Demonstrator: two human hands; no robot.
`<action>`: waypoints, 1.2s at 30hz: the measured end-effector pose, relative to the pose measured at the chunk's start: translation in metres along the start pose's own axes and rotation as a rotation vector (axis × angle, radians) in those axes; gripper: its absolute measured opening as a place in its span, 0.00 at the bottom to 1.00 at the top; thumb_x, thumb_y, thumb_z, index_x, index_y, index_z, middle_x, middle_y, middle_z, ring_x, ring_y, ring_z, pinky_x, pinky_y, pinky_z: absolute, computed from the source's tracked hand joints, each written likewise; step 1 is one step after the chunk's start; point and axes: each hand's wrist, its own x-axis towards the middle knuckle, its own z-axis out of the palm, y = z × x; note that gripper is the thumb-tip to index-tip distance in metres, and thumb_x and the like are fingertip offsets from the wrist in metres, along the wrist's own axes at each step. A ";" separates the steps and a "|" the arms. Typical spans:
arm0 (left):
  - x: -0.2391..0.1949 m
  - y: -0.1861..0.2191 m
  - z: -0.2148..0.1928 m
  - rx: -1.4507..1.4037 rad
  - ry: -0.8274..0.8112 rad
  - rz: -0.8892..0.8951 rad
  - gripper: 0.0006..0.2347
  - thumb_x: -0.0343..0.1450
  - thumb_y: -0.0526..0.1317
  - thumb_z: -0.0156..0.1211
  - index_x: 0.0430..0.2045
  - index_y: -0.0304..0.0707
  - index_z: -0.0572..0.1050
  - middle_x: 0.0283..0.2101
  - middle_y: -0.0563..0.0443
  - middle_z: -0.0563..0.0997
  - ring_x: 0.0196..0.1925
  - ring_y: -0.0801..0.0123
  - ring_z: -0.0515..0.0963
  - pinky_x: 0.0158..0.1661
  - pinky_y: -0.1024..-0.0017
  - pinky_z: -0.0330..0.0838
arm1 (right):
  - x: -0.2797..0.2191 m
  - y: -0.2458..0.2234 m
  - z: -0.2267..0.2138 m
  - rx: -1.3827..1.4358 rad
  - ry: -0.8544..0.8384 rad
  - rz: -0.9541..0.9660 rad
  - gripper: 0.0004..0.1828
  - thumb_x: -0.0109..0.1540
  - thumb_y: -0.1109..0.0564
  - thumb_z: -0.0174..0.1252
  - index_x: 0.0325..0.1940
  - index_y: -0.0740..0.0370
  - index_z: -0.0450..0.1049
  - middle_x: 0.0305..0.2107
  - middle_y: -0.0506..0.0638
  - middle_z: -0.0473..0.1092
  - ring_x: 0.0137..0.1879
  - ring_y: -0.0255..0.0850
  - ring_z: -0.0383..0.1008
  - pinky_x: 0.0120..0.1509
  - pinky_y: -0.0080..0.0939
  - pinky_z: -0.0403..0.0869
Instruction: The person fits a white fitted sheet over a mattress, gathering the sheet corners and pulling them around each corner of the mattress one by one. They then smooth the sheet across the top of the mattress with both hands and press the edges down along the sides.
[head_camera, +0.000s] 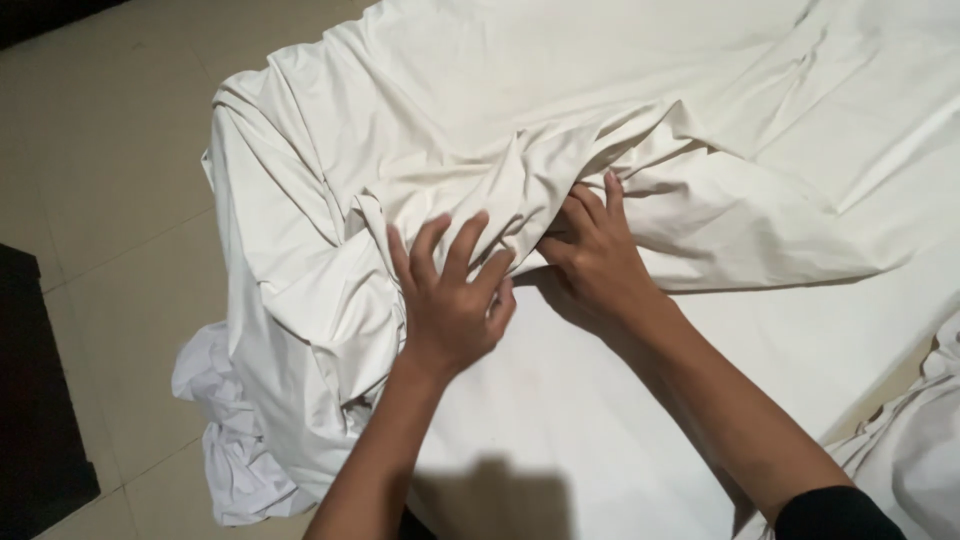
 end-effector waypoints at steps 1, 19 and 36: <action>-0.007 0.003 -0.003 0.000 -0.002 0.003 0.11 0.66 0.38 0.69 0.43 0.49 0.81 0.68 0.50 0.66 0.71 0.43 0.59 0.70 0.27 0.39 | -0.006 -0.002 0.001 0.000 0.002 0.004 0.13 0.49 0.57 0.70 0.37 0.60 0.81 0.56 0.61 0.66 0.70 0.58 0.60 0.75 0.82 0.48; -0.049 0.053 -0.101 0.028 -0.025 0.157 0.03 0.69 0.38 0.70 0.33 0.43 0.83 0.66 0.53 0.70 0.72 0.44 0.56 0.70 0.26 0.36 | -0.070 -0.108 -0.094 -0.068 0.048 -0.039 0.14 0.46 0.60 0.72 0.35 0.56 0.80 0.54 0.53 0.67 0.67 0.55 0.62 0.72 0.85 0.50; -0.042 0.061 -0.082 0.005 -0.043 0.082 0.17 0.64 0.46 0.73 0.43 0.42 0.78 0.63 0.43 0.67 0.67 0.40 0.58 0.61 0.15 0.38 | -0.021 -0.092 -0.106 -0.039 0.107 0.108 0.11 0.52 0.66 0.66 0.38 0.64 0.75 0.58 0.57 0.68 0.70 0.57 0.64 0.72 0.76 0.59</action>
